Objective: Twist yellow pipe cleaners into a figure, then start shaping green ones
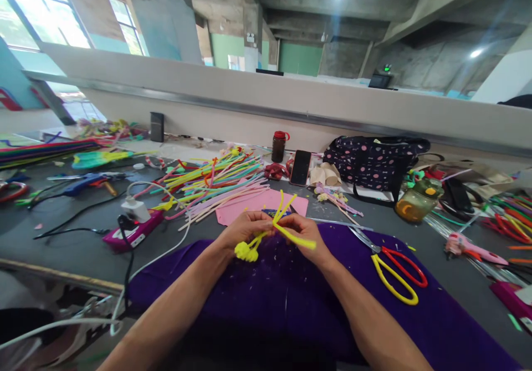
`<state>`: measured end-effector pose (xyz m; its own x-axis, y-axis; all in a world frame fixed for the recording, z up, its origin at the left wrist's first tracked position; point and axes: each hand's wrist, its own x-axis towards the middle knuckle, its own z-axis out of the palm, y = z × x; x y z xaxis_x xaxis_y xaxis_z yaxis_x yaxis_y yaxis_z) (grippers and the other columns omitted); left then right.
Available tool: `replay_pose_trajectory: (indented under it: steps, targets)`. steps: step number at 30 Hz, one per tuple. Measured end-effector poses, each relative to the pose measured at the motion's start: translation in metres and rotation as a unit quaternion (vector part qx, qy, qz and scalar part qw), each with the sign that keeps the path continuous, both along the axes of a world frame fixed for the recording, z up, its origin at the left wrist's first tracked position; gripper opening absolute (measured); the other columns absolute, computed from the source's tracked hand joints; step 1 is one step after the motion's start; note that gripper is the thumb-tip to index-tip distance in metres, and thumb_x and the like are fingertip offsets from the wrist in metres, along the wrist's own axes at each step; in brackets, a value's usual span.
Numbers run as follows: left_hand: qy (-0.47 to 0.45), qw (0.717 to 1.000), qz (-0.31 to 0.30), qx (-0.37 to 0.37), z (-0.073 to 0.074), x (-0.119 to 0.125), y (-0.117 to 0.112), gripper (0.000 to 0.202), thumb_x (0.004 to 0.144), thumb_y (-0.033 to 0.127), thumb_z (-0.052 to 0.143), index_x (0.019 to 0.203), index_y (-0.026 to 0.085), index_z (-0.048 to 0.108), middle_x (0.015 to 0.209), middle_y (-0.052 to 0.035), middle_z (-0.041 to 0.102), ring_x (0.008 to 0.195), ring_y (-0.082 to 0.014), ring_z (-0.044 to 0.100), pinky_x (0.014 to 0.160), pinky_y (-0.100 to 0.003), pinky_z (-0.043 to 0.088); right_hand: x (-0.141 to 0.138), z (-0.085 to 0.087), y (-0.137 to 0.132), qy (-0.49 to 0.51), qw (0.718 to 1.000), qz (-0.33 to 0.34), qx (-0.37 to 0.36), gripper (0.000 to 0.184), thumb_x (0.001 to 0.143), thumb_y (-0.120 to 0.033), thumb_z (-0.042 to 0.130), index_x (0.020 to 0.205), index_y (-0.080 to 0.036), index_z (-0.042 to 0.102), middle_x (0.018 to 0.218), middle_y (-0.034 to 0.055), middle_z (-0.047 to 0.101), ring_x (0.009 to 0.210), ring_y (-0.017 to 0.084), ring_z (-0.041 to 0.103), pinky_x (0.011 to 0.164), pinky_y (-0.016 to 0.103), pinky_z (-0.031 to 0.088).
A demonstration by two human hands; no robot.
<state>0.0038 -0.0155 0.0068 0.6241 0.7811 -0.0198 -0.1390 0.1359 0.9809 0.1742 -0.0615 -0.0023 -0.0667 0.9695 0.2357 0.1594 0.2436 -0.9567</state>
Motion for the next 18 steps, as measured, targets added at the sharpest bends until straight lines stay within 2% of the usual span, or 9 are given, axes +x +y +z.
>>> replay_pose_trajectory:
  steps: [2, 4, 6, 9, 13, 16, 18]
  targets:
    - [-0.022, 0.998, -0.020, -0.046, -0.0006, 0.0008, 0.0005, 0.025, 0.060, 0.032, 0.068, 0.067, 0.009, 0.061, 0.058, -0.0030, 0.061, 0.046, -0.0078, 0.050, 0.047, -0.020, 0.034, -0.0019, -0.0025, -0.0011, -0.004, 0.997, -0.038, 0.062, 0.017, 0.069, -0.033, 0.065, 0.075, -0.017, 0.059, 0.062, -0.0018, 0.056, 0.048, 0.009, 0.047, 0.045, 0.021, 0.038]
    - [-0.037, 0.996, -0.032, -0.075, -0.0006, 0.0019, -0.0001, 0.025, 0.058, 0.031, 0.070, 0.065, 0.009, 0.061, 0.057, -0.0038, 0.062, 0.046, -0.0084, 0.051, 0.047, -0.020, 0.035, -0.0015, -0.0041, -0.0032, -0.034, 0.983, -0.081, 0.160, 0.012, 0.070, -0.029, 0.064, 0.071, -0.018, 0.058, 0.066, -0.0003, 0.056, 0.056, 0.011, 0.051, 0.050, 0.023, 0.042]
    - [-0.045, 0.994, -0.036, -0.089, 0.0000, 0.0024, -0.0007, 0.025, 0.057, 0.031, 0.071, 0.064, 0.009, 0.061, 0.057, -0.0042, 0.062, 0.045, -0.0086, 0.052, 0.046, -0.020, 0.035, 0.0006, -0.0041, -0.0060, -0.103, 0.952, -0.110, 0.265, 0.008, 0.071, -0.024, 0.064, 0.077, -0.019, 0.061, 0.079, 0.0032, 0.057, 0.067, 0.014, 0.055, 0.058, 0.026, 0.046]
    - [-0.051, 0.993, -0.038, -0.099, 0.0010, 0.0021, -0.0009, 0.025, 0.055, 0.031, 0.072, 0.062, 0.009, 0.061, 0.054, -0.0031, 0.061, 0.045, -0.0083, 0.052, 0.047, -0.020, 0.037, 0.0039, -0.0027, -0.0092, -0.208, 0.904, -0.101, 0.359, 0.025, 0.074, -0.021, 0.061, 0.099, -0.023, 0.062, 0.102, 0.0080, 0.054, 0.075, 0.015, 0.057, 0.065, 0.029, 0.049]
    - [-0.032, 0.994, -0.053, -0.095, 0.0003, 0.0018, -0.0005, 0.025, 0.053, 0.029, 0.073, 0.063, 0.009, 0.062, 0.051, -0.0022, 0.060, 0.044, -0.0087, 0.052, 0.047, -0.020, 0.037, 0.0059, -0.0005, -0.0096, -0.266, 0.876, -0.042, 0.400, 0.031, 0.078, -0.016, 0.056, 0.108, -0.026, 0.058, 0.110, 0.0079, 0.055, 0.088, 0.016, 0.059, 0.073, 0.029, 0.050]
    - [-0.008, 0.994, -0.060, -0.092, -0.0009, 0.0024, 0.0000, 0.026, 0.052, 0.030, 0.074, 0.063, 0.010, 0.061, 0.050, -0.0021, 0.060, 0.044, -0.0089, 0.052, 0.046, -0.020, 0.035, 0.0070, 0.0017, -0.0092, -0.270, 0.876, -0.008, 0.400, 0.030, 0.080, -0.014, 0.053, 0.107, -0.024, 0.058, 0.102, 0.0067, 0.061, 0.093, 0.016, 0.059, 0.080, 0.030, 0.048]
    - [0.008, 0.994, -0.061, -0.090, -0.0012, 0.0027, 0.0007, 0.028, 0.050, 0.030, 0.075, 0.063, 0.010, 0.061, 0.049, -0.0016, 0.060, 0.043, -0.0089, 0.051, 0.045, -0.020, 0.034, 0.0076, 0.0031, -0.0094, -0.264, 0.884, 0.001, 0.386, 0.026, 0.081, -0.015, 0.053, 0.104, -0.023, 0.059, 0.097, 0.0062, 0.063, 0.090, 0.015, 0.060, 0.079, 0.030, 0.048]
